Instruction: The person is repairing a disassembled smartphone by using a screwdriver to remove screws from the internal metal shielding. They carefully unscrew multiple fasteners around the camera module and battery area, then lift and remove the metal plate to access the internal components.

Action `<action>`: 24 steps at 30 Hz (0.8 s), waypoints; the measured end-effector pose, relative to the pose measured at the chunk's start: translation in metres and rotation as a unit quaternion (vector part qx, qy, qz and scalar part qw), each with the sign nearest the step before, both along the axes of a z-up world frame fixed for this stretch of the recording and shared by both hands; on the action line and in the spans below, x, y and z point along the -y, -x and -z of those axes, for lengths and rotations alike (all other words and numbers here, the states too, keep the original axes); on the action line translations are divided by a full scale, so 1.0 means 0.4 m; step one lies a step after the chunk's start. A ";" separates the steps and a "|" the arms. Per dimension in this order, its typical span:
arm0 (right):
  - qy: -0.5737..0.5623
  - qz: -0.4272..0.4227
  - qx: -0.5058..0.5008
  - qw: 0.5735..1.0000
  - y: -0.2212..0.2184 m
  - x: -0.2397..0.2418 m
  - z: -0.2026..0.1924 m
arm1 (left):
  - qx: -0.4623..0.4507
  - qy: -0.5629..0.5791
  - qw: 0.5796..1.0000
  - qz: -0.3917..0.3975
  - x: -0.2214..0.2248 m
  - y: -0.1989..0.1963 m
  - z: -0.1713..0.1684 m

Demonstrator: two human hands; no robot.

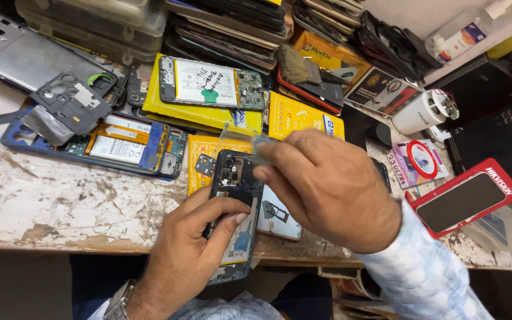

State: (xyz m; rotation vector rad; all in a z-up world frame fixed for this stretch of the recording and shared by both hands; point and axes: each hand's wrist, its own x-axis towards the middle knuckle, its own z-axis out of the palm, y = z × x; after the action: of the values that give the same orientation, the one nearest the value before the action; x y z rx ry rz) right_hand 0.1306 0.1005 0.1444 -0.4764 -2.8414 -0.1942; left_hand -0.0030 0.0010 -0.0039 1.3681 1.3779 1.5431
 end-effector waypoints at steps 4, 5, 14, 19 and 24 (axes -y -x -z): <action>0.009 -0.022 -0.005 1.000 -0.002 -0.017 0.002 | 0.003 0.001 1.000 -0.002 0.003 0.001 0.002; -0.002 0.025 0.013 1.000 -0.008 -0.020 0.007 | 0.004 -0.003 1.000 -0.005 0.003 -0.002 0.003; 0.019 -0.120 -0.033 0.992 -0.028 -0.033 0.018 | -0.010 -0.015 1.000 -0.012 -0.002 0.003 0.004; 0.013 -0.081 -0.028 0.996 -0.020 -0.024 0.006 | -0.011 -0.026 0.999 -0.015 -0.001 0.000 0.004; 0.044 -0.014 -0.004 0.999 -0.001 -0.014 0.001 | -0.009 -0.008 1.000 -0.014 0.003 -0.002 0.009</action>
State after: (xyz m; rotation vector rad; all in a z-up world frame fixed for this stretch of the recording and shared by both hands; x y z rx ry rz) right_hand 0.1312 0.1059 0.1440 -0.4534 -2.8560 -0.0627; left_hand -0.0023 -0.0001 -0.0074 1.3810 1.4056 1.5666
